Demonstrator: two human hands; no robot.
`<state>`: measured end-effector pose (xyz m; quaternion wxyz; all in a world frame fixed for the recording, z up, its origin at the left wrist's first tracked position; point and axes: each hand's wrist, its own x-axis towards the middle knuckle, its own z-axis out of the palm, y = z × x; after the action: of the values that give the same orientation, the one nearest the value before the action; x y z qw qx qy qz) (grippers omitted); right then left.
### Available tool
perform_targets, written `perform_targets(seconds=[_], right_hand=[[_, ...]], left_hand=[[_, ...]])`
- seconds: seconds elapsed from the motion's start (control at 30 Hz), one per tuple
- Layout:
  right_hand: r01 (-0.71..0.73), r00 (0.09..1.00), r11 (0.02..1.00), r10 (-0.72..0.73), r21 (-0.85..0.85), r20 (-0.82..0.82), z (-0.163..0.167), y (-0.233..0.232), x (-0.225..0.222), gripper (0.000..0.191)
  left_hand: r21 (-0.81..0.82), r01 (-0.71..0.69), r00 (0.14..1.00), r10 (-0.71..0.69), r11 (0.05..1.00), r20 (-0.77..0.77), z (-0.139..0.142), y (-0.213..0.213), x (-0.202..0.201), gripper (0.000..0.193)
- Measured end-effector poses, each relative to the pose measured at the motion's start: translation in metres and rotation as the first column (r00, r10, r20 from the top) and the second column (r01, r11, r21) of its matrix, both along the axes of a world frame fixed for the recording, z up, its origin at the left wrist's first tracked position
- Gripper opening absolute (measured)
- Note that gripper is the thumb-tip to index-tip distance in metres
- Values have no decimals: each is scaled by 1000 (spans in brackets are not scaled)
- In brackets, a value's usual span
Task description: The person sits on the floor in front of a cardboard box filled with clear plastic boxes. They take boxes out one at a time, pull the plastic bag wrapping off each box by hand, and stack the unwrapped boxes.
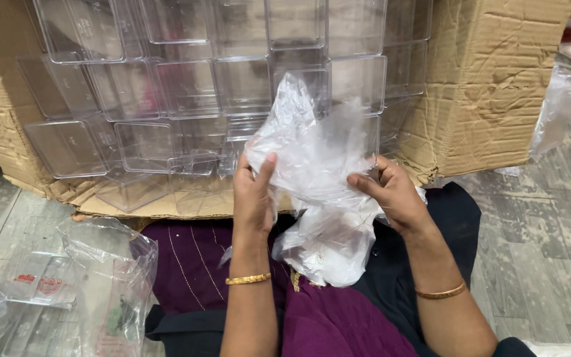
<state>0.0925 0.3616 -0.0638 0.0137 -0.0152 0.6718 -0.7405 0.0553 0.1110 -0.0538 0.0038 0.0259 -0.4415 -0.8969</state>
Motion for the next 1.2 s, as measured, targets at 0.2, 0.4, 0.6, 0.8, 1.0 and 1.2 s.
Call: perform_targets(seconds=[0.2, 0.4, 0.6, 0.8, 1.0, 1.2], right_hand=[[6, 998, 997, -10, 75, 58, -24, 16, 0, 18], [-158, 967, 945, 89, 286, 240, -36, 20, 15, 26], [-439, 884, 805, 307, 400, 353, -27, 19, 25, 38], [-388, 914, 455, 301, 801, 272, 30, 27, 30, 50], [25, 923, 838, 190, 545, -334, 84, 23, 6, 62], [-150, 917, 915, 270, 373, -294, 78, 10, -30, 42]], left_hand=[[-6, -178, 974, 177, 984, 139, -23, -2, -9, 25], [267, -257, 965, 261, 929, 24, -35, -16, -15, 20], [244, -239, 969, 245, 940, 7, -33, -16, -15, 20], [136, -64, 998, 63, 989, 11, -11, -18, -3, 22], [11, 344, 931, -339, 939, -132, 5, -8, 12, 21], [-46, 482, 864, -484, 875, -142, 27, -8, 13, 37]])
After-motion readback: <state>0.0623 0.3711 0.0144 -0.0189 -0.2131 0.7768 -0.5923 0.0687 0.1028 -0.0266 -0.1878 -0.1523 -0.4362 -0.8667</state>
